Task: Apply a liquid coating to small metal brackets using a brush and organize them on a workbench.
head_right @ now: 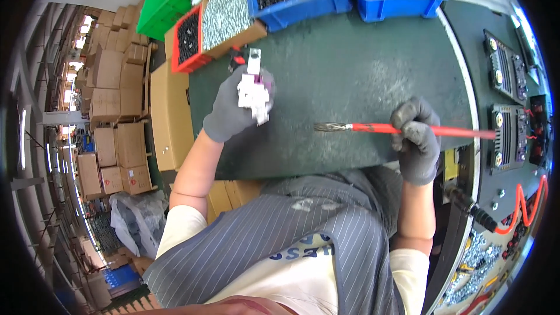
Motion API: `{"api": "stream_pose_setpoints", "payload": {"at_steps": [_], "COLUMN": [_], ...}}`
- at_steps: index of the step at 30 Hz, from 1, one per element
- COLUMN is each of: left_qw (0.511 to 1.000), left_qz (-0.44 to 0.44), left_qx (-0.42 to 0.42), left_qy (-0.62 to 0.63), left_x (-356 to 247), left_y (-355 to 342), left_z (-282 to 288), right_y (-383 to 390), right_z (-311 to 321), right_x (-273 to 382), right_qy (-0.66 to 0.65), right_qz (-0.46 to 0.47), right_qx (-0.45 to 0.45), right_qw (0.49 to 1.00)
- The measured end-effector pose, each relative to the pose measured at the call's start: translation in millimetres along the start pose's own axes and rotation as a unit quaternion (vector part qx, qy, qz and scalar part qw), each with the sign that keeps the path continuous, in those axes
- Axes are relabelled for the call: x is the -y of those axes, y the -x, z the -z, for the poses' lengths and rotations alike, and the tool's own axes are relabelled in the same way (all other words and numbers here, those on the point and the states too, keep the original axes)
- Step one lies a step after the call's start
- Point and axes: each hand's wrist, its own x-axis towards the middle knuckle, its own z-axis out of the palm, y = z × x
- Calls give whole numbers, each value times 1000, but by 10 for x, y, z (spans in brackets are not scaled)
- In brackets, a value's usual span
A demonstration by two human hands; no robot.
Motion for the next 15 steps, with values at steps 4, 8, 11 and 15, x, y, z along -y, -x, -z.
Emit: {"api": "stream_pose_setpoints", "payload": {"at_steps": [4,8,11,15], "left_qw": [973,966,948,928], "left_qz": [-45,-32,90,110], "left_qx": [-108,-168,-220,-214], "left_qy": [-199,-195,-213,-283], "left_x": [-9,-351,-482,-431], "left_y": [-846,-1881,-2503,-2854], "left_z": [312,688,951,1099], "right_y": [100,105,83,83], "right_z": [180,298,280,335], "right_x": [-167,-319,-324,-351], "right_qy": [-11,-53,-72,-74], "right_qz": [-58,-42,-40,-35], "right_qx": [-73,-55,-55,-45], "right_qw": [996,996,995,996]}}
